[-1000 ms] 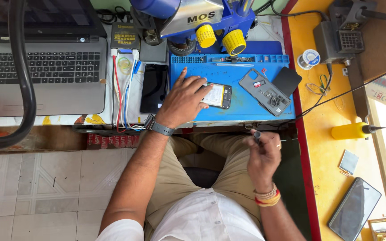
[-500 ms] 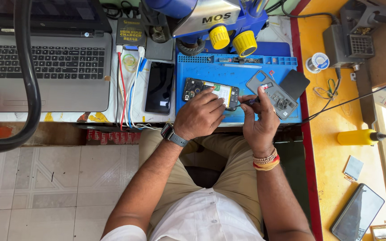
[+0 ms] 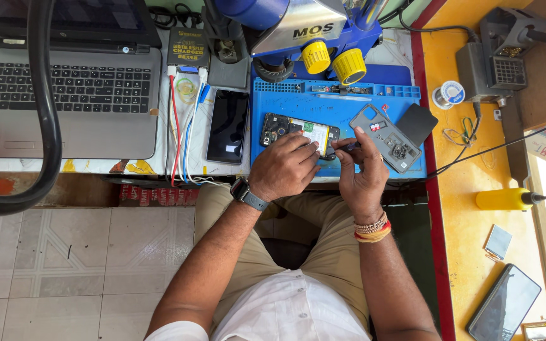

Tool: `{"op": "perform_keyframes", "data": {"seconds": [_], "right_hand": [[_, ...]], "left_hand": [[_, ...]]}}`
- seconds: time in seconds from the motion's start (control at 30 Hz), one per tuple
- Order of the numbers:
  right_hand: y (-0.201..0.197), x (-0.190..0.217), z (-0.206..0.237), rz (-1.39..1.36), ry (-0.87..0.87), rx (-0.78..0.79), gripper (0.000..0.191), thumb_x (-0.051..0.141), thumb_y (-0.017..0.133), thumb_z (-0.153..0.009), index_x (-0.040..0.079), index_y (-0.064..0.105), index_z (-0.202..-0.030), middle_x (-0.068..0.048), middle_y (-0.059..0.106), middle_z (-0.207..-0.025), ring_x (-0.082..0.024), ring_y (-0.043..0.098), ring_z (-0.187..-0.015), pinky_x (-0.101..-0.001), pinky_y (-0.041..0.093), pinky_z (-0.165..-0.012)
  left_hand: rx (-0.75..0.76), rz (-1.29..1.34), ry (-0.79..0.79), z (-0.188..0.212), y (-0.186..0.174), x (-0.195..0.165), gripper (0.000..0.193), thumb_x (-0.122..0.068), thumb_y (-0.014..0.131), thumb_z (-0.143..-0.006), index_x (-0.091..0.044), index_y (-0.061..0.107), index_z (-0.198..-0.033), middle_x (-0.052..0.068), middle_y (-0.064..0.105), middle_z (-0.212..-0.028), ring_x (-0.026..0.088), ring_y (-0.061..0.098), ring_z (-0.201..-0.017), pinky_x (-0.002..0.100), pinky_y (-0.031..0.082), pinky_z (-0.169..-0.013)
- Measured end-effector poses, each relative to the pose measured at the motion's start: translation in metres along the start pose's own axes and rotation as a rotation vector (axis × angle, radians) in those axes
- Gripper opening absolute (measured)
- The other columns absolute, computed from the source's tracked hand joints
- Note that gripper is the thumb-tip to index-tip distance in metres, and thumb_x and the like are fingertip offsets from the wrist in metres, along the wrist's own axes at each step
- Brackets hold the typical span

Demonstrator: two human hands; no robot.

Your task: The person uses a screwdriver to remove screws from a disassembled mobile phone on a blue mat. They then use a plastic pry tool to separate the phone's internal components and reassemble the device by aligning and snapping the casing together.

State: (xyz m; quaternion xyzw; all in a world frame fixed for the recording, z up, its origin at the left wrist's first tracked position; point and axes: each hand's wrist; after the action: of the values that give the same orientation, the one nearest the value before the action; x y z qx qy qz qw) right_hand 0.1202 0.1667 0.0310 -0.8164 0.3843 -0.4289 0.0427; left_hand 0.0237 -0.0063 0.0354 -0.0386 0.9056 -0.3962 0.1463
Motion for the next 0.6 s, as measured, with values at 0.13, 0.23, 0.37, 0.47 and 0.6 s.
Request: {"op": "perform_keyframes", "data": {"seconds": [0.13,0.23,0.37,0.47,0.6], "right_hand": [[-0.002,0.003,-0.003,0.001,-0.012,0.003,0.054,-0.011,0.072,-0.098,0.003,0.051,-0.145,-0.015,0.073,-0.113,-0.021,0.076,-0.106,-0.0303,0.064,-0.088],[-0.004,0.006,-0.006,0.065,-0.068,-0.015,0.055,-0.009,0.079,-0.092,0.003,0.056,-0.14,-0.015,0.072,-0.111,-0.021,0.076,-0.101,-0.0306,0.063,-0.085],[0.0,0.017,-0.012,0.144,-0.142,-0.046,0.055,-0.009,0.084,-0.088,0.005,0.061,-0.135,-0.015,0.073,-0.107,-0.023,0.075,-0.097,-0.0333,0.059,-0.086],[0.008,0.032,-0.018,0.095,-0.052,-0.014,0.046,-0.014,0.074,-0.099,0.004,0.062,-0.14,-0.015,0.075,-0.113,-0.023,0.077,-0.102,-0.0319,0.059,-0.088],[0.01,0.046,-0.028,-0.191,0.001,0.15,0.038,-0.012,0.054,-0.099,-0.001,0.053,-0.135,-0.02,0.07,-0.121,-0.025,0.072,-0.109,-0.0339,0.057,-0.093]], "left_hand": [[-0.005,-0.002,0.002,0.0,-0.001,0.0,0.026,-0.019,0.08,-0.085,0.001,0.076,-0.101,0.01,0.075,-0.112,0.028,0.065,-0.111,0.046,0.052,-0.106],[-0.02,0.003,0.003,0.001,-0.001,0.0,0.026,-0.018,0.079,-0.084,0.001,0.076,-0.101,0.011,0.075,-0.112,0.028,0.065,-0.111,0.046,0.052,-0.103],[-0.053,-0.009,0.007,0.003,-0.002,0.001,0.025,-0.018,0.078,-0.084,0.002,0.075,-0.099,0.013,0.074,-0.111,0.028,0.065,-0.108,0.045,0.053,-0.1],[-0.094,-0.028,0.007,0.007,-0.005,0.003,0.025,-0.019,0.076,-0.086,0.002,0.074,-0.099,0.012,0.072,-0.111,0.028,0.066,-0.108,0.042,0.054,-0.1],[-0.068,0.004,-0.026,0.012,-0.006,0.005,0.019,-0.019,0.076,-0.085,-0.002,0.073,-0.093,0.008,0.072,-0.106,0.027,0.066,-0.106,0.043,0.054,-0.101]]}}
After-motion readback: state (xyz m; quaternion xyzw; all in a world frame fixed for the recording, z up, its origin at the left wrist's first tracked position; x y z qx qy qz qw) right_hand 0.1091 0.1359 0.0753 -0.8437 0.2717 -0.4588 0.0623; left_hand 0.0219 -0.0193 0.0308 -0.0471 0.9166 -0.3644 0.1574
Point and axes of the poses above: each hand's wrist, its own z-axis away from the middle knuckle, its own y-axis out of the palm, x = y × z
